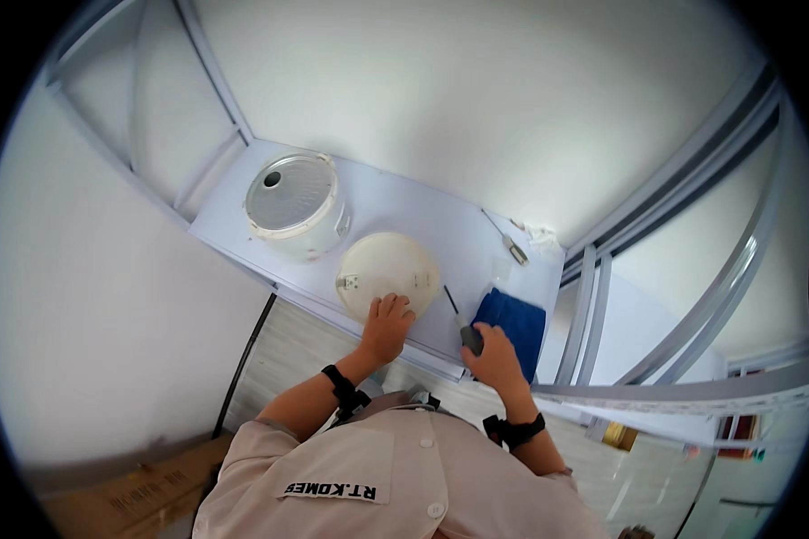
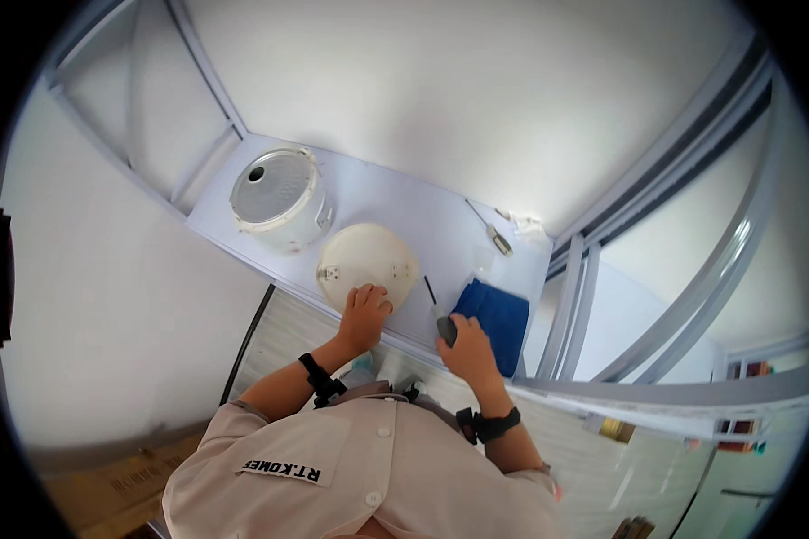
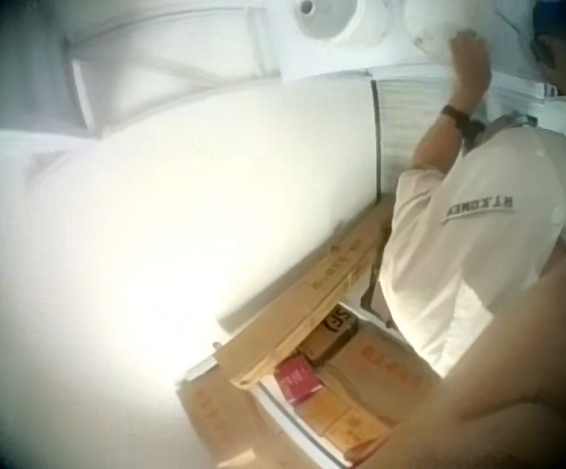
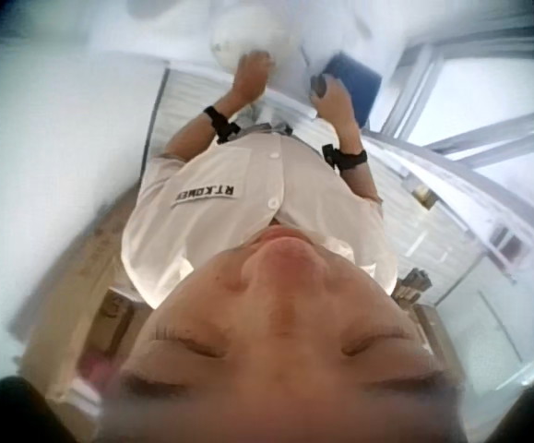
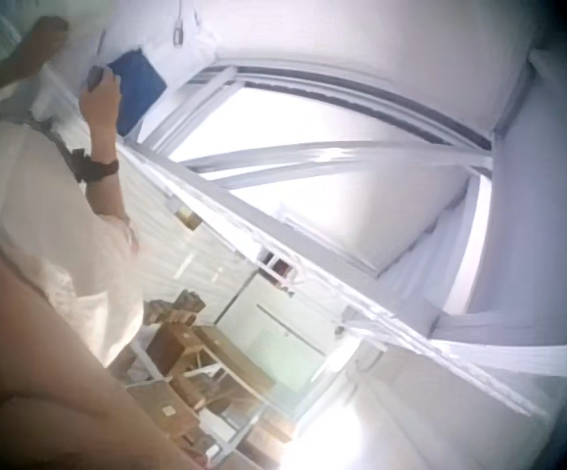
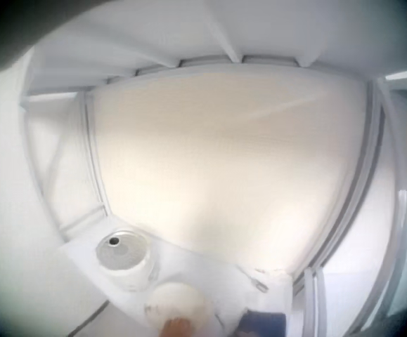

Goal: The person uses a screwdriver to tighten screws on the underside of a white plastic appliance component. They then wipe the top surface of the component with a blue cloth and continue to tighten screws on the underside.

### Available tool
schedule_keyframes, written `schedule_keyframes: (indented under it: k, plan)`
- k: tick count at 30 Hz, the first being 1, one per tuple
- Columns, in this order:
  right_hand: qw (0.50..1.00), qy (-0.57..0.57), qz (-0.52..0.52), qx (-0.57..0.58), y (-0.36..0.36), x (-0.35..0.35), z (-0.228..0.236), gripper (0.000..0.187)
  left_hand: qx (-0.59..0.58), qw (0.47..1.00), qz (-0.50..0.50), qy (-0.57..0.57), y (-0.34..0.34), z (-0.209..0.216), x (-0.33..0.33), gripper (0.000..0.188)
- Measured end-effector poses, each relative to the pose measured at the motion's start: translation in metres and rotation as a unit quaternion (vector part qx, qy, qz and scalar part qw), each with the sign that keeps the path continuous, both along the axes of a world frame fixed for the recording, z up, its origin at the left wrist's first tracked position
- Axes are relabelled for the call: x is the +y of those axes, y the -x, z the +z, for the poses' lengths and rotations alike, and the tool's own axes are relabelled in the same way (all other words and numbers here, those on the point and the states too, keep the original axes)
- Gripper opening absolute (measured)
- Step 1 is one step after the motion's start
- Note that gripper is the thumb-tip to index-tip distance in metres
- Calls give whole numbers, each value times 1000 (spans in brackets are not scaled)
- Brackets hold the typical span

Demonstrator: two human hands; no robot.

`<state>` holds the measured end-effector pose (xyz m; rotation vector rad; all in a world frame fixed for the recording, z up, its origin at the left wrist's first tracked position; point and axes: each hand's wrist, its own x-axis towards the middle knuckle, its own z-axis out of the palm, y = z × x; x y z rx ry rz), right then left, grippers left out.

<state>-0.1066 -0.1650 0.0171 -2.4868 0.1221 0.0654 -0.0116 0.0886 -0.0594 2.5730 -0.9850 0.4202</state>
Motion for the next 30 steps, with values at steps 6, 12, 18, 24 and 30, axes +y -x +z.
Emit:
schedule_keyframes:
  k: [6, 12, 18, 24, 30]
  plan:
    - [998, -12, 36, 57, 10, -12, -10, 57, 5, 998, 55, -4, 4, -11, -5, 17]
    - [998, -15, 38, 42, 10, -19, -16, 54, 74, 994, 27, 73, -3, -1, 9, 6]
    - [998, 9, 40, 41, -1, -11, -22, 52, 72, 997, 11, 34, 10, 17, 14, 11]
    - [997, 38, 32, 60, -13, 20, -23, 52, 121, 977, -63, 166, 10, 48, 44, 14]
    - [995, 87, 9, 52, -39, 75, -37, 57, 292, 901, -87, 309, 4, 95, 105, 18]
